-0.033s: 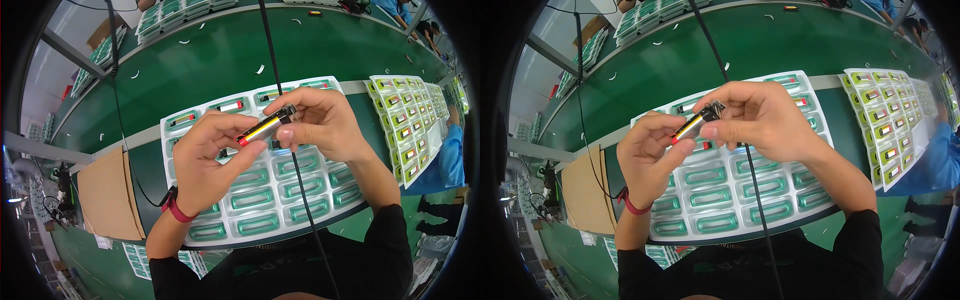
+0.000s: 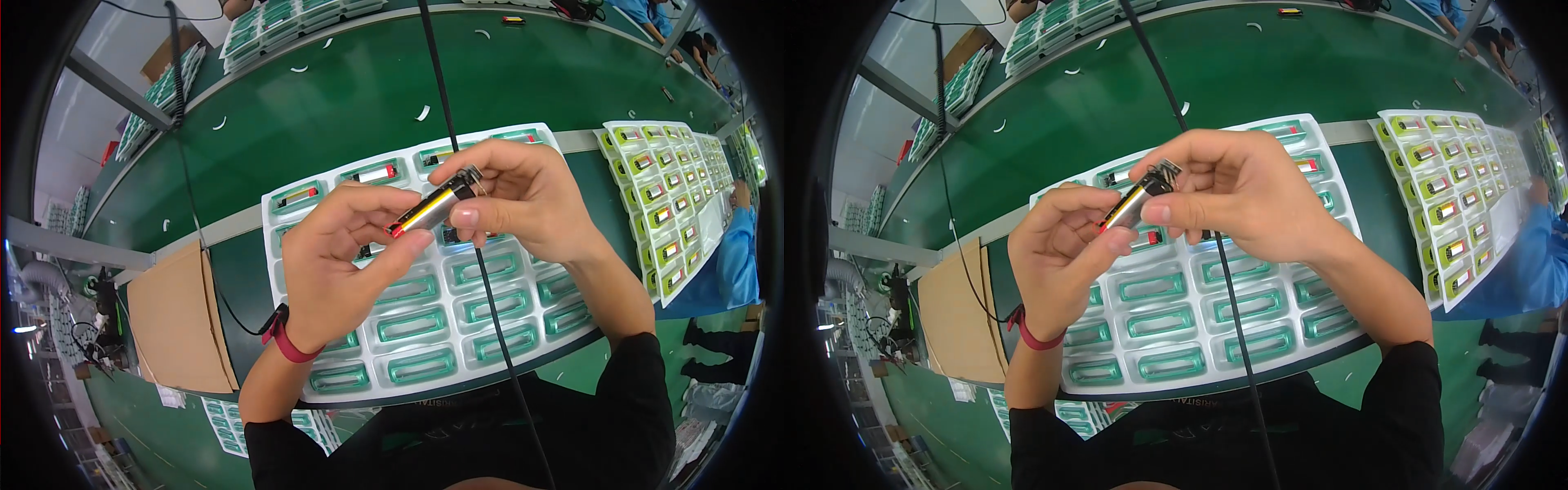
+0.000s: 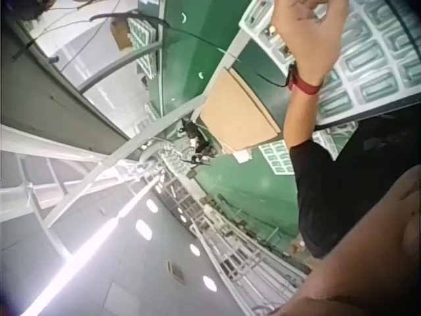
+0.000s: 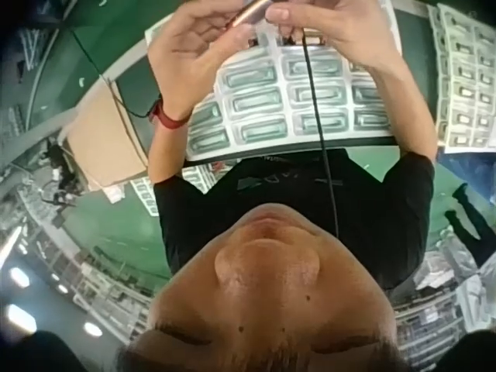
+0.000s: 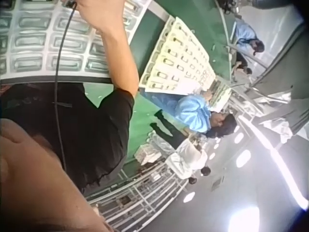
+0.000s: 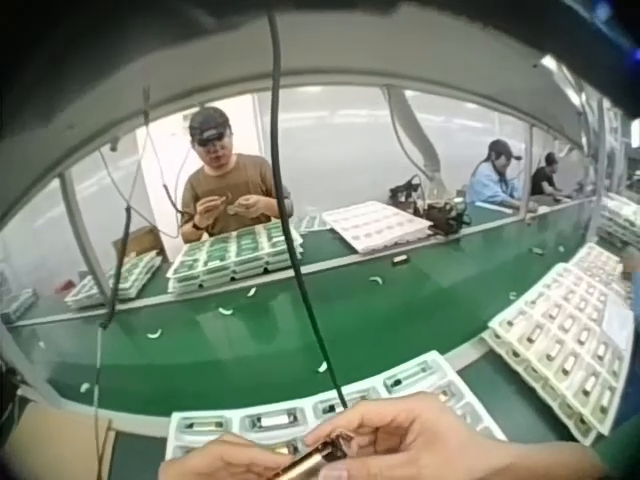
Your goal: The person assembles small electronic components by hand, joining batteries with circuit boards and placing the completed units into green plastic organizer trays.
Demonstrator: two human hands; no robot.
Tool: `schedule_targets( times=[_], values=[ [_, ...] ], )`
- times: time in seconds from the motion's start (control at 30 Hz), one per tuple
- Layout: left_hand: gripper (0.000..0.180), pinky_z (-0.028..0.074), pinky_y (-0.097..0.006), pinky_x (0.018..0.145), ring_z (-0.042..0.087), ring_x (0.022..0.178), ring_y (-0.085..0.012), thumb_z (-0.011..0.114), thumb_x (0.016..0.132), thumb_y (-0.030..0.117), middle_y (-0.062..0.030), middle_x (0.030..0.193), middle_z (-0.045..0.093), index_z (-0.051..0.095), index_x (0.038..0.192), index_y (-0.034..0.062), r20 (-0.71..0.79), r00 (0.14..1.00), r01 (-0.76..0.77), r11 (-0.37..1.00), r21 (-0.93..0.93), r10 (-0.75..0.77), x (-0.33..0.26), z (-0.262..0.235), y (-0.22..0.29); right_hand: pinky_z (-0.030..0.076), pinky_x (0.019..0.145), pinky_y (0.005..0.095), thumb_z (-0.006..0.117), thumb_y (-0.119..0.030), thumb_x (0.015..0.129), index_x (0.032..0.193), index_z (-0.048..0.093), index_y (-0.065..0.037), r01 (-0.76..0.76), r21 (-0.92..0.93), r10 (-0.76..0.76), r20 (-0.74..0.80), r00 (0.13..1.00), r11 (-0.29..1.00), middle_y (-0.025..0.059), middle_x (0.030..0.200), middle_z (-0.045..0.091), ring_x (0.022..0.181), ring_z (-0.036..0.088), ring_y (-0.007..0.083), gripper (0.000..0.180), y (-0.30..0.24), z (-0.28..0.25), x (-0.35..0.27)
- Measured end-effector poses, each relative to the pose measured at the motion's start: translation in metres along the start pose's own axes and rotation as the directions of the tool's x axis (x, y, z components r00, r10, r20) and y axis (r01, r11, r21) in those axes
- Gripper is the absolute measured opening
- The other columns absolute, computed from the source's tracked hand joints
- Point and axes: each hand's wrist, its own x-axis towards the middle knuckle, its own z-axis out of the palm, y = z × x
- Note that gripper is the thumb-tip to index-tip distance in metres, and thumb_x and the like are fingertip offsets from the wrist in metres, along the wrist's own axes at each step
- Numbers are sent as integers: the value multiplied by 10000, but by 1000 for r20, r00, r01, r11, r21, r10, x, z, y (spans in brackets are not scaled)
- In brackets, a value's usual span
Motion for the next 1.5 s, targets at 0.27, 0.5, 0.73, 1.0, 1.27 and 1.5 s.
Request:
schedule_targets(
  times=[0.27,0.5,0.73,1.0,1.27,1.5],
  values=[
    [211,542,-242,683,665,781,-138,701,794,-41,-114,903,685,647,997,-37,44,994,99,995,6,-100,0,-7,1,453,617,232,668,-153,882,968,650,19,-143,160,135,59,989,977,15,710,613,678,568,81,194,8,2,-1],
    [300,522,-238,585,679,716,-193,746,636,-110,-112,851,693,684,903,12,387,820,-573,582,577,422,9,-19,11,373,530,206,631,-228,908,973,702,33,-197,-6,197,70,978,980,6,677,610,604,505,39,277,6,3,-6],
    [285,513,-234,550,677,685,-177,773,599,-38,-64,866,701,693,832,106,510,766,-635,338,695,390,3,-17,21,327,473,205,636,-228,903,971,703,26,-299,-214,333,141,932,930,-30,622,571,541,454,20,272,4,0,-4],
    [203,527,-248,604,667,694,-199,730,598,-69,-106,847,678,637,754,21,193,930,-366,756,543,312,0,-2,16,379,559,223,667,-180,893,1078,690,-1,-186,-154,217,221,951,971,20,737,655,644,490,45,258,8,-4,-2],
    [333,478,-271,596,612,697,-191,697,568,-89,-68,745,582,450,725,69,53,986,-162,869,468,156,-8,6,9,419,596,264,686,-133,869,1092,689,-28,-135,-278,208,253,945,951,57,759,629,687,540,94,247,4,2,-2],
    [308,438,-262,598,538,664,-175,619,553,-112,-85,753,552,437,730,62,110,965,-260,803,536,239,-1,5,7,421,549,295,650,-230,890,1054,674,-1,-87,-412,218,282,934,907,79,688,606,586,522,128,283,-8,-8,-3]
  ],
)
